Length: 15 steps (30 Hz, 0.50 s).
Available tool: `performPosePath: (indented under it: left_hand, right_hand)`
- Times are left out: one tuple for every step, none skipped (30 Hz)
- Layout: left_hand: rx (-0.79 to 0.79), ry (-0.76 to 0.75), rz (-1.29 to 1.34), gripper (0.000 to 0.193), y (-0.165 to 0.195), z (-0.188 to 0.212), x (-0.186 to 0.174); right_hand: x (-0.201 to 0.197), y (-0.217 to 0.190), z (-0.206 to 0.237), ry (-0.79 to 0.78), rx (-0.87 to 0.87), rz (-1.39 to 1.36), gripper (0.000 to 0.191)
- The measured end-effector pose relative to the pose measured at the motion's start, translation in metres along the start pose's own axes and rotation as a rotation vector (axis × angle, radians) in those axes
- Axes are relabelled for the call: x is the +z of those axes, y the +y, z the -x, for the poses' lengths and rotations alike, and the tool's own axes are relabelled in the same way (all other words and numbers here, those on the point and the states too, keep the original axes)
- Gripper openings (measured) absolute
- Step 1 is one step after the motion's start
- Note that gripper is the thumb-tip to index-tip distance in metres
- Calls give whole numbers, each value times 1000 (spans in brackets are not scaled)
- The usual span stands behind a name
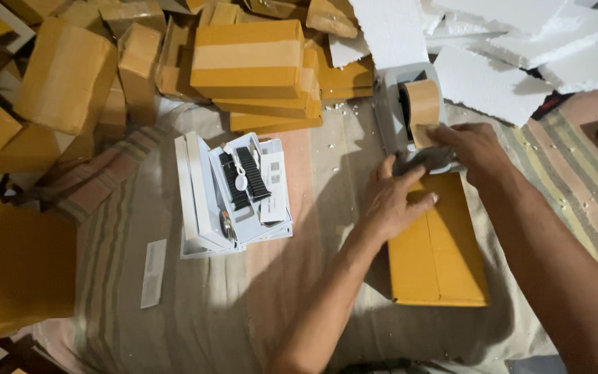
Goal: The person packs a yellow cardboard box on a bed: they place white foam padding and a black product box inside, add a printed paper insert, close the flaps, and seal the box with tape pulled from a desk tape dispenser. They then start packing another box the same way.
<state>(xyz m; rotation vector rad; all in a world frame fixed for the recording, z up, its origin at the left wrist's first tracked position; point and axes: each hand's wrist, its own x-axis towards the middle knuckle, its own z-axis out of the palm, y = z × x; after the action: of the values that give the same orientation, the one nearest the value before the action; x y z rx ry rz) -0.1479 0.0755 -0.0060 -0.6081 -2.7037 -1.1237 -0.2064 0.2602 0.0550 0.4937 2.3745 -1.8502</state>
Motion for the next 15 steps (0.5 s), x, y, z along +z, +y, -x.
performPosePath:
  left_hand:
    - [-28,-47,-14,60,-1,-3,0]
    - [-52,-88,-31,58,-2,-5,-2]
    - [-75,-126,-49,55,-2,-7,-4]
    - [-91,-140,-47,57,-1,-8,-6]
    - [-110,-156,-43,58,2,-8,-7]
    - [-127,-170,-40,61,4,-7,-9]
    - [-134,-189,-88,60,6,-7,-11]
    - [-144,-204,-137,59,8,-7,-13]
    - [-156,-220,-184,58,10,-7,-14]
    - [-142,-183,-174,58,11,-7,-15]
    - [-127,-148,-163,58,12,-7,-16]
    - [-108,-113,-152,58,12,-6,-17]
    - [-121,-121,-147,57,11,-6,-18]
    - [-135,-129,-142,56,11,-6,-19]
    - [-150,-141,-134,55,10,-5,-19]
  right_hand:
    - [1,-2,0,18,33,-33,38]
    - [3,-5,-1,46,11,-1,37]
    - [5,-7,-3,74,-15,32,36]
    - [6,-9,-4,102,-37,67,35]
    - [8,-10,-6,150,-44,115,36]
    - [9,-12,-7,196,-55,162,37]
    - [10,-14,-7,241,-72,207,38]
    - [10,-17,-7,251,-76,247,39]
    - [10,-20,-5,258,-79,289,40]
    - [10,-24,-1,264,-80,332,41]
    - [11,-28,5,260,-91,334,40]
    - [10,-32,12,261,-103,335,38]
    - [10,-39,19,264,-119,335,36]
    - [10,-44,28,240,-116,300,34]
    - [8,-48,40,217,-109,266,31]
